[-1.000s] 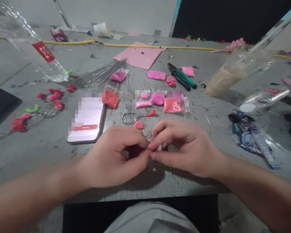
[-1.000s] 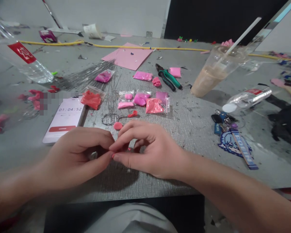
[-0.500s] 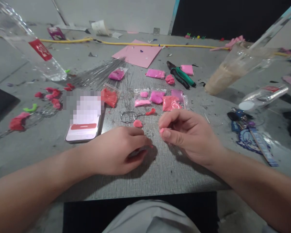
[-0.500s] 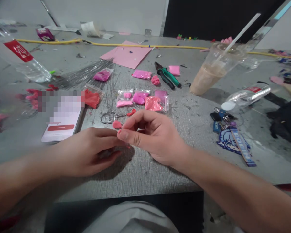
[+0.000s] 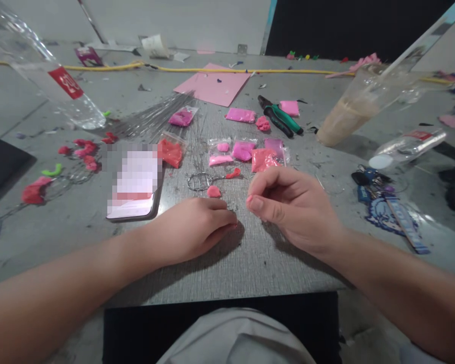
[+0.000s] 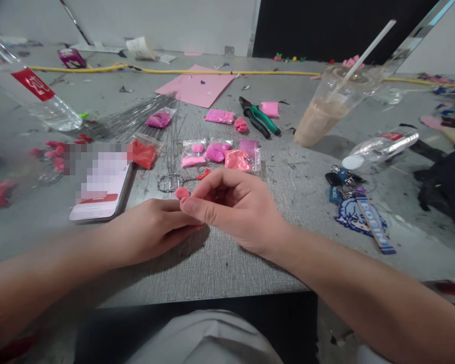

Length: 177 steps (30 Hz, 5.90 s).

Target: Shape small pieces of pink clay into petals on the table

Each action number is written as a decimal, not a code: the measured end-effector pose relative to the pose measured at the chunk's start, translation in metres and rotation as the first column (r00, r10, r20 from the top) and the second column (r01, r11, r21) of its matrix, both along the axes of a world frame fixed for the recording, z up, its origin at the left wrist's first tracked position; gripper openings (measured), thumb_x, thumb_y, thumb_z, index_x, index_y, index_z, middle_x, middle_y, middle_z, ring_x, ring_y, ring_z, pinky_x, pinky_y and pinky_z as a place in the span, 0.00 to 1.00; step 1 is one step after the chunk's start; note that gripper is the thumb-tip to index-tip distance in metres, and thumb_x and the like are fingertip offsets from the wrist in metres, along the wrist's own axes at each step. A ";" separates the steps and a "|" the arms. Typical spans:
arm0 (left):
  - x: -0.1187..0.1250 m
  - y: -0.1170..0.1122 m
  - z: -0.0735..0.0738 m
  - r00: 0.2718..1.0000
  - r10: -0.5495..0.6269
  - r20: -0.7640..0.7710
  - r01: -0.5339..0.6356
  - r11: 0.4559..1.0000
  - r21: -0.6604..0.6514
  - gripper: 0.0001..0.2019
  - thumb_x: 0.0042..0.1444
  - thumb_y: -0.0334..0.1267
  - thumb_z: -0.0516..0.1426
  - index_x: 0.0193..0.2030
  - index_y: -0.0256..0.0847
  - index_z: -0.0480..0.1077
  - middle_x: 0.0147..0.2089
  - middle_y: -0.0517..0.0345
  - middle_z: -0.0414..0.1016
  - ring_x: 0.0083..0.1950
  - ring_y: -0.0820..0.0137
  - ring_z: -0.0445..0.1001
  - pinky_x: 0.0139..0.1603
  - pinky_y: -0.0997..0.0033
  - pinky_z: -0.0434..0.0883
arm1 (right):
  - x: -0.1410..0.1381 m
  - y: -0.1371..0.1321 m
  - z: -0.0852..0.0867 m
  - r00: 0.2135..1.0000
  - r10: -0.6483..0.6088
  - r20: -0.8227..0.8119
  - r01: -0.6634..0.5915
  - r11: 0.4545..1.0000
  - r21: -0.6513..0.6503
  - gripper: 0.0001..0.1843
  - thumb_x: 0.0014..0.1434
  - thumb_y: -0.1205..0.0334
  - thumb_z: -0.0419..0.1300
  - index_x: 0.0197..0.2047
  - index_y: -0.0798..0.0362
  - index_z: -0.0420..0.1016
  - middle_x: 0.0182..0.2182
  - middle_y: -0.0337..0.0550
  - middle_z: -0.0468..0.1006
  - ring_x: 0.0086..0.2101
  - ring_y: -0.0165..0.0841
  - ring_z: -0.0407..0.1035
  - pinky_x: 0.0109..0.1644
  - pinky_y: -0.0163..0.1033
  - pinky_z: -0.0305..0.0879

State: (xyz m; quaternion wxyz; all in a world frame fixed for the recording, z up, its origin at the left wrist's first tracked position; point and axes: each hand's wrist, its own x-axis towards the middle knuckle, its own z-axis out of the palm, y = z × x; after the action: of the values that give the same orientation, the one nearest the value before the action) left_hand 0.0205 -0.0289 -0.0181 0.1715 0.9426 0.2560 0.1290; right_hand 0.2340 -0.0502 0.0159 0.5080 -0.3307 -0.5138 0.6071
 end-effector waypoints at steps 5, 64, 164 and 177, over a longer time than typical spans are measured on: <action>0.002 0.004 0.010 0.993 -0.020 0.119 0.038 0.988 -0.153 0.10 0.69 0.33 0.56 0.46 0.39 0.80 0.39 0.54 0.81 0.39 0.68 0.80 0.40 0.70 0.73 | 0.006 0.002 -0.006 0.998 -0.036 0.050 0.030 0.993 0.112 0.09 0.60 0.61 0.72 0.32 0.52 0.78 0.24 0.33 0.74 0.25 0.25 0.65 0.28 0.32 0.63; 0.010 -0.027 0.021 0.544 0.537 0.645 0.434 0.478 -0.764 0.05 0.64 0.29 0.64 0.42 0.42 0.81 0.38 0.58 0.73 0.38 0.75 0.75 0.41 0.74 0.77 | -0.002 -0.023 -0.001 0.824 -0.307 0.476 -0.136 0.709 0.692 0.07 0.69 0.67 0.58 0.37 0.50 0.70 0.23 0.36 0.72 0.25 0.28 0.64 0.29 0.34 0.65; 0.007 -0.018 0.035 0.696 0.203 0.689 0.363 0.728 -0.582 0.03 0.61 0.28 0.65 0.39 0.38 0.80 0.36 0.53 0.78 0.36 0.71 0.78 0.37 0.74 0.78 | 0.001 -0.024 0.000 0.868 -0.051 0.495 -0.324 0.697 0.640 0.15 0.66 0.67 0.56 0.27 0.48 0.59 0.20 0.32 0.63 0.22 0.27 0.57 0.26 0.36 0.55; 0.004 -0.019 0.032 0.695 0.200 0.691 0.449 0.630 -0.634 0.03 0.62 0.29 0.65 0.42 0.38 0.81 0.37 0.50 0.79 0.38 0.67 0.80 0.40 0.69 0.79 | 0.004 -0.023 0.001 0.865 0.023 0.502 -0.343 0.757 0.556 0.15 0.68 0.62 0.59 0.28 0.51 0.65 0.21 0.33 0.67 0.23 0.24 0.60 0.27 0.32 0.58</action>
State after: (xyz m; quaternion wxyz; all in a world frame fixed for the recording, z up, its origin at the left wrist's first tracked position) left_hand 0.0247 -0.0475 0.0137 0.6470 0.6680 0.1265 0.3451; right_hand 0.2379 -0.0730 0.0166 0.3861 -0.2240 -0.8232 0.3509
